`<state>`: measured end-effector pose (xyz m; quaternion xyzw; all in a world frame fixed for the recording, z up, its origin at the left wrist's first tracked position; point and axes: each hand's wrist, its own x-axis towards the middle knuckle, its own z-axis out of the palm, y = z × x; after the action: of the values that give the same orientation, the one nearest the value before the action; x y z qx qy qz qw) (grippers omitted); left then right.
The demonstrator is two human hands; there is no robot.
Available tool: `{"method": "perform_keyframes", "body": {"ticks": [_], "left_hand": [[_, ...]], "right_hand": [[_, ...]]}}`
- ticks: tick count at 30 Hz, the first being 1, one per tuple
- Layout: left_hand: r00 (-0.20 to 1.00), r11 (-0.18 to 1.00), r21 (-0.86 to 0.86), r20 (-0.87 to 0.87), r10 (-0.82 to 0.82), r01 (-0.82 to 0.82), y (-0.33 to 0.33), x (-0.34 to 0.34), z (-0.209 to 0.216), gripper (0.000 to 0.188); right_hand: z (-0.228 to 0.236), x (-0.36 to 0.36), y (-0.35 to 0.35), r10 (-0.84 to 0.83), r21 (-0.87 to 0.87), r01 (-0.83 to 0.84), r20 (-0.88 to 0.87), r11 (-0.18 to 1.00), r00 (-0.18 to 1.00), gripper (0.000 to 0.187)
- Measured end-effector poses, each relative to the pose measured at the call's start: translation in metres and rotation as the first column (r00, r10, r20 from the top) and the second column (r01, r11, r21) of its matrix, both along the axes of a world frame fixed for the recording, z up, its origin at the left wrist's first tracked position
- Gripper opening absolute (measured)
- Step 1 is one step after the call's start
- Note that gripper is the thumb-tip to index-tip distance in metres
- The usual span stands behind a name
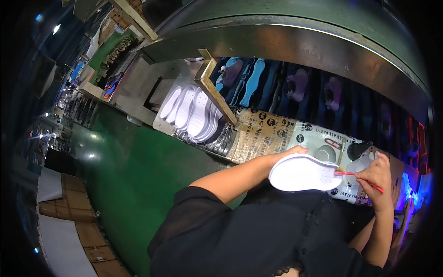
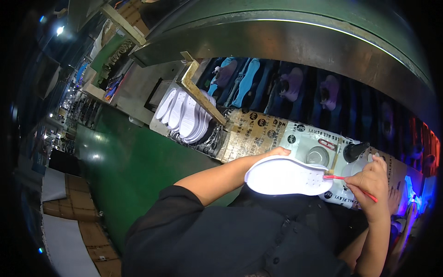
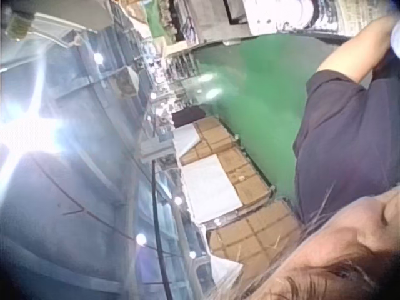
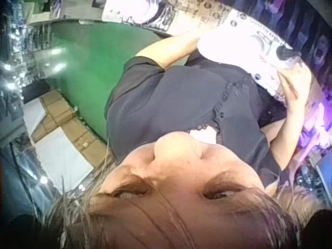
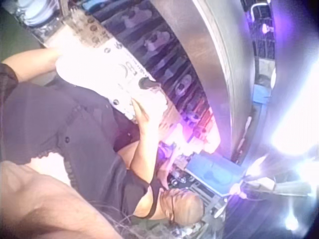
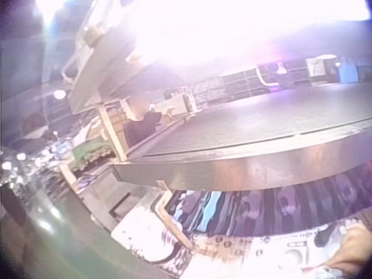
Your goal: The person applies a liquid substance to white insoles using a small brush, picking them up from a stack one at a time and placing them back down after coating.
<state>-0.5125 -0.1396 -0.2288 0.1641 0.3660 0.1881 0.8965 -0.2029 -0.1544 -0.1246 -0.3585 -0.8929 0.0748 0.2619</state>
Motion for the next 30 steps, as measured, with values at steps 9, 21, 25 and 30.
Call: {"method": "perform_keyframes", "body": {"ticks": [9,21,25,30], "left_hand": [[0.991,0.947,0.3,0.094,0.09,-0.115,-0.002,-0.006,0.001,0.065],[0.922,0.763,0.52,0.257,0.289,-0.384,-0.009,0.009,0.025,0.068],[0.866,0.797,0.341,0.157,0.474,-0.498,0.005,0.003,0.026,0.056],[0.91,0.896,0.285,0.339,0.238,-0.34,0.015,0.04,0.062,0.053]], "right_hand": [[-0.032,-0.015,-0.032,-0.214,-0.177,0.171,-0.267,0.969,0.939,0.009],[-0.039,-0.047,-0.084,-0.102,-0.197,0.015,-0.437,0.98,0.894,0.015],[-0.041,-0.018,-0.083,-0.23,-0.154,0.171,-0.612,0.973,0.756,0.01],[-0.055,0.033,-0.104,-0.497,-0.317,0.42,-0.745,0.85,0.445,0.011]]}}
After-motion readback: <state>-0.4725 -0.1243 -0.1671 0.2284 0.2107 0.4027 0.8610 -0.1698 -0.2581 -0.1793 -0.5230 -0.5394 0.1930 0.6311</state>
